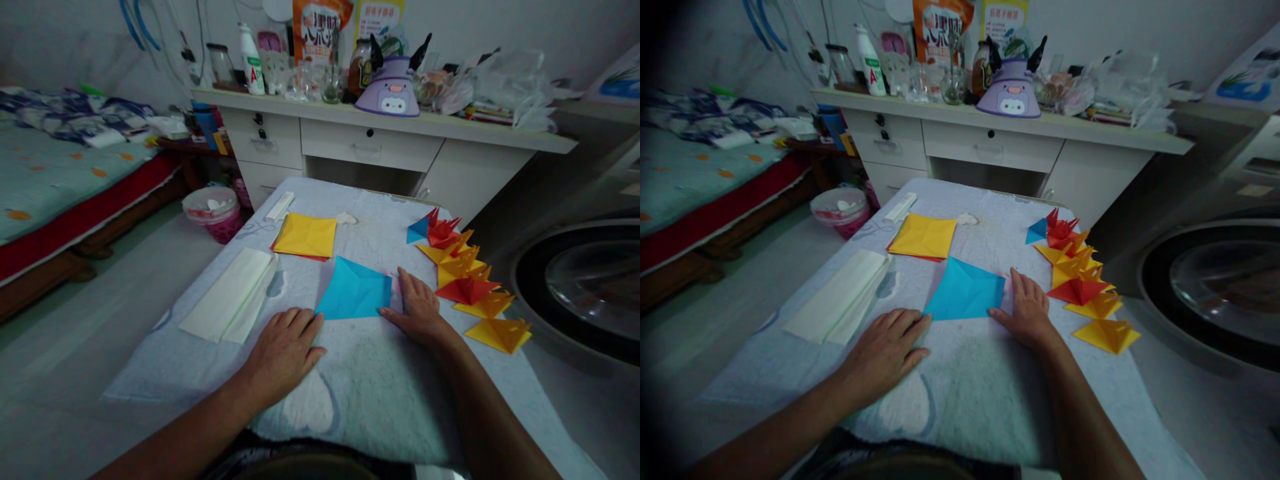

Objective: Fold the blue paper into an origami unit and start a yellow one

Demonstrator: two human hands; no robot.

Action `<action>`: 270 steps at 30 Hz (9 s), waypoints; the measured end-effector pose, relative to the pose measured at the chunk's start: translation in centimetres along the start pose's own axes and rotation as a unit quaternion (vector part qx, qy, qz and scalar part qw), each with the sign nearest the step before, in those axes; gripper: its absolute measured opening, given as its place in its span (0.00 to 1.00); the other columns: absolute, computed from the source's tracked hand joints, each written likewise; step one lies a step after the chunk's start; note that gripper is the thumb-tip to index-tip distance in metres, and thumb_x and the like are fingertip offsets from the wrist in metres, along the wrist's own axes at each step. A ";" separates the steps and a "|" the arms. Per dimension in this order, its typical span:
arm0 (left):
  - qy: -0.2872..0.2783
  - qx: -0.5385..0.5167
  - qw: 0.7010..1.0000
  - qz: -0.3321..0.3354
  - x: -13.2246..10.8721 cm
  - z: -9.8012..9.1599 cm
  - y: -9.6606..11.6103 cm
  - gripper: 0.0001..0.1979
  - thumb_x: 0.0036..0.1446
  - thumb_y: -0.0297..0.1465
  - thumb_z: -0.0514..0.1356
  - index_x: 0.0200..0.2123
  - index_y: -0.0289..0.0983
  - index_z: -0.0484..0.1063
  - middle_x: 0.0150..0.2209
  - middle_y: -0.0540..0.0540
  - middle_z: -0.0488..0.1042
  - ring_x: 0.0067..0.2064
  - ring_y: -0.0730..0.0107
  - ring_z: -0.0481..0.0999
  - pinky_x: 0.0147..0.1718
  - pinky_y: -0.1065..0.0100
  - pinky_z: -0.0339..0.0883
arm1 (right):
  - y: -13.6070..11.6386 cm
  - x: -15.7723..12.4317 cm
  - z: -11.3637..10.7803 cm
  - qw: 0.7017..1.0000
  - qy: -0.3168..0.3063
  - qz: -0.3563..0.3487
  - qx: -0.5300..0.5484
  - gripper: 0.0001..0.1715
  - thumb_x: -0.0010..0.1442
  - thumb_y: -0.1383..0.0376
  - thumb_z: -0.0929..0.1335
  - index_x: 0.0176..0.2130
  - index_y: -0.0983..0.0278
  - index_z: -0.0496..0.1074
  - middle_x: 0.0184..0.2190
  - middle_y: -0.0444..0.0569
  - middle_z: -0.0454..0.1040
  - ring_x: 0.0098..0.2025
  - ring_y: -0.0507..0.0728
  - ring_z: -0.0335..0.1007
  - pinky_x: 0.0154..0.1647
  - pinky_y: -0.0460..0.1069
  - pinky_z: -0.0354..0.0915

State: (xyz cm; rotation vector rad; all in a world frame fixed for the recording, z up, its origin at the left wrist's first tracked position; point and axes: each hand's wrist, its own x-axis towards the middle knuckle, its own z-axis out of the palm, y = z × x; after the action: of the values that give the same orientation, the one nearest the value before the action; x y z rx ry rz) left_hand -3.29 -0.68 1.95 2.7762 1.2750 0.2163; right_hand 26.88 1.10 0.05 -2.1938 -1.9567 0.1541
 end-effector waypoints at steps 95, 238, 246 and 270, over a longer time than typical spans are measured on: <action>0.095 -0.198 0.974 -0.061 3.2 0.3 -1.1 0.03 0.58 0.27 0.58 0.31 0.37 0.70 0.40 0.44 0.67 0.47 0.60 0.68 0.49 0.56 0.64 | -3.3 -1.0 0.6 0.977 0.069 -0.138 0.149 0.12 0.57 0.58 0.70 0.26 0.61 0.71 0.47 0.54 0.72 0.51 0.67 0.65 0.51 0.66 0.60; 0.053 -0.261 0.957 -0.115 2.7 -0.5 -2.3 0.01 0.55 0.27 0.62 0.32 0.38 0.74 0.37 0.48 0.70 0.43 0.64 0.71 0.46 0.62 0.64 | -4.5 -0.8 -0.2 0.966 0.004 -0.046 0.255 0.19 0.53 0.57 0.67 0.44 0.64 0.69 0.28 0.44 0.68 0.29 0.56 0.64 0.32 0.49 0.58; 0.060 -0.251 0.958 -0.127 2.9 -0.2 -2.2 0.02 0.53 0.25 0.62 0.31 0.38 0.74 0.37 0.48 0.70 0.43 0.65 0.71 0.46 0.63 0.64 | -4.5 -0.8 -0.1 0.966 0.006 -0.047 0.256 0.19 0.53 0.58 0.67 0.44 0.63 0.69 0.29 0.45 0.69 0.31 0.57 0.65 0.33 0.50 0.58; 0.063 -0.202 0.968 -0.135 3.0 0.1 -1.7 0.05 0.54 0.23 0.58 0.30 0.38 0.72 0.36 0.47 0.69 0.42 0.64 0.70 0.45 0.62 0.64 | -4.5 -0.7 0.2 0.968 0.008 -0.051 0.245 0.19 0.53 0.58 0.67 0.44 0.64 0.69 0.29 0.46 0.69 0.31 0.57 0.65 0.35 0.51 0.58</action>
State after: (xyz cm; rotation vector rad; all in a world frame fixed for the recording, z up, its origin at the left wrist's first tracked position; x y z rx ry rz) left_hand -2.61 2.73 1.88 2.2538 1.4327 0.5691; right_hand 22.34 0.85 0.83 -1.7666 -1.7777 0.5379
